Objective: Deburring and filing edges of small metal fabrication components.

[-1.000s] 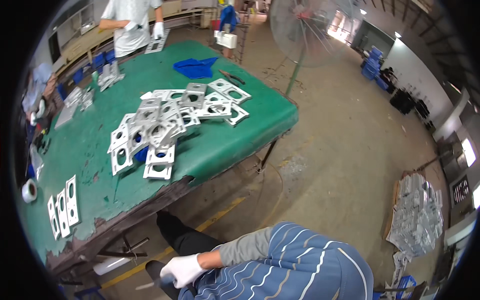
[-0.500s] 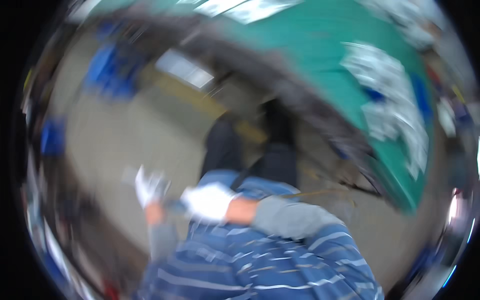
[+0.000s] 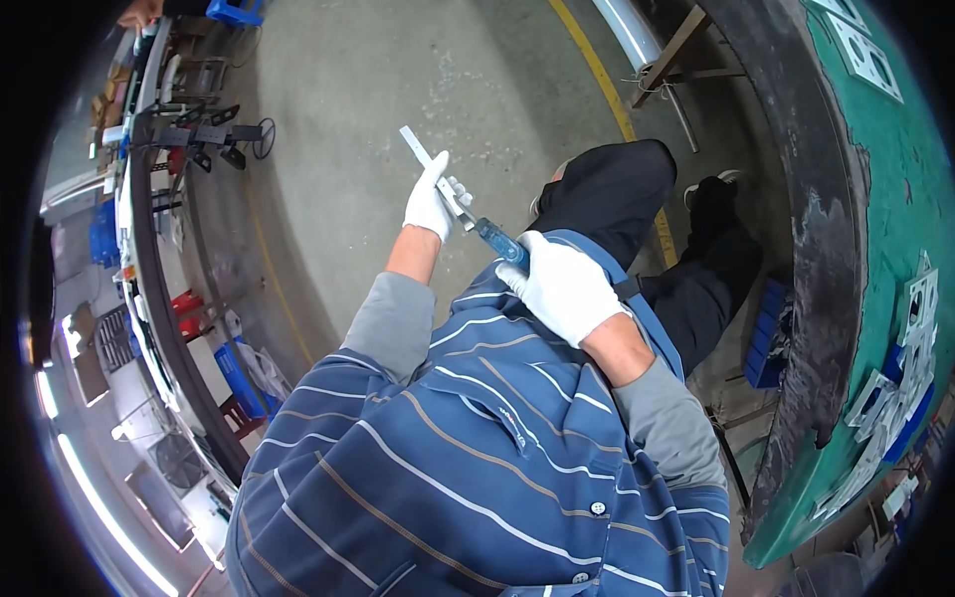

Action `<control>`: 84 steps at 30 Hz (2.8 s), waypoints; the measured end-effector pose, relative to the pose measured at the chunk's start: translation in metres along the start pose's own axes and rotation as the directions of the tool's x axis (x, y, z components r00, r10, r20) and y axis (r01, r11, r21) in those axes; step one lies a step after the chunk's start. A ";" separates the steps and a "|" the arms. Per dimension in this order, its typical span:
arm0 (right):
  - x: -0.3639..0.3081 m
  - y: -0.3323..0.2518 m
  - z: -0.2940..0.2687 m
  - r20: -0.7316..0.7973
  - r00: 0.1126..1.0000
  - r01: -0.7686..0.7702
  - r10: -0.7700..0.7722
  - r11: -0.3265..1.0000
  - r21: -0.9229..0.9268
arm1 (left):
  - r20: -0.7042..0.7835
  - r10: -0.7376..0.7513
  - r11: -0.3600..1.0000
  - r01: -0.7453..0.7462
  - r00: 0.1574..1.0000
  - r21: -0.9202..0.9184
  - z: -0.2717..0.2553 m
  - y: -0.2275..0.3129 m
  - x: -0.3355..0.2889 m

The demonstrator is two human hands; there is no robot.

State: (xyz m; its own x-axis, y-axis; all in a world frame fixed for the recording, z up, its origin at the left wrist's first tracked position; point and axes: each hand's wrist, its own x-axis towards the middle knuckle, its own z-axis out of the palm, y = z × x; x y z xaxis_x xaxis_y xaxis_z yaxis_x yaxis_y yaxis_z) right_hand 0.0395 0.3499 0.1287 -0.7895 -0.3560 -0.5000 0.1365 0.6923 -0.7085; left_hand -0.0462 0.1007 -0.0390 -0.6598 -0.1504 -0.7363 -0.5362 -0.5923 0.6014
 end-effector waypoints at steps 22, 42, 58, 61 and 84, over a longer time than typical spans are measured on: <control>0.046 0.022 0.017 0.145 0.986 0.080 -0.078 0.997 -0.012 | 0.457 0.412 0.846 -0.517 0.789 0.129 -0.021 -0.007 -0.020; 0.032 0.000 0.001 0.073 0.995 0.071 -0.072 0.997 0.011 | 0.003 0.242 0.786 -0.197 0.970 0.586 -0.043 0.003 -0.001; 0.051 0.001 -0.001 0.057 0.998 0.038 -0.039 0.999 0.013 | 0.098 0.216 0.501 -0.196 0.972 0.843 -0.040 0.001 -0.026; 0.053 0.002 -0.001 0.065 0.997 0.045 -0.045 0.999 0.005 | 0.095 0.216 0.501 -0.194 0.972 0.844 -0.045 -0.001 -0.024; 0.073 0.022 0.006 -0.039 0.995 0.095 -0.095 0.995 0.014 | 0.012 0.063 0.530 -0.043 0.998 0.847 -0.058 -0.008 -0.051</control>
State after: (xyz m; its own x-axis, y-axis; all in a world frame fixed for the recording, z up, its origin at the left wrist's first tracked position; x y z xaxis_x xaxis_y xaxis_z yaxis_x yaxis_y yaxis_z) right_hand -0.0114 0.3355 0.0730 -0.8214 -0.3955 -0.4109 0.0689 0.6464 -0.7599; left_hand 0.0224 0.0667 -0.0242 -0.6983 -0.1778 -0.6933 -0.7015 0.3628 0.6135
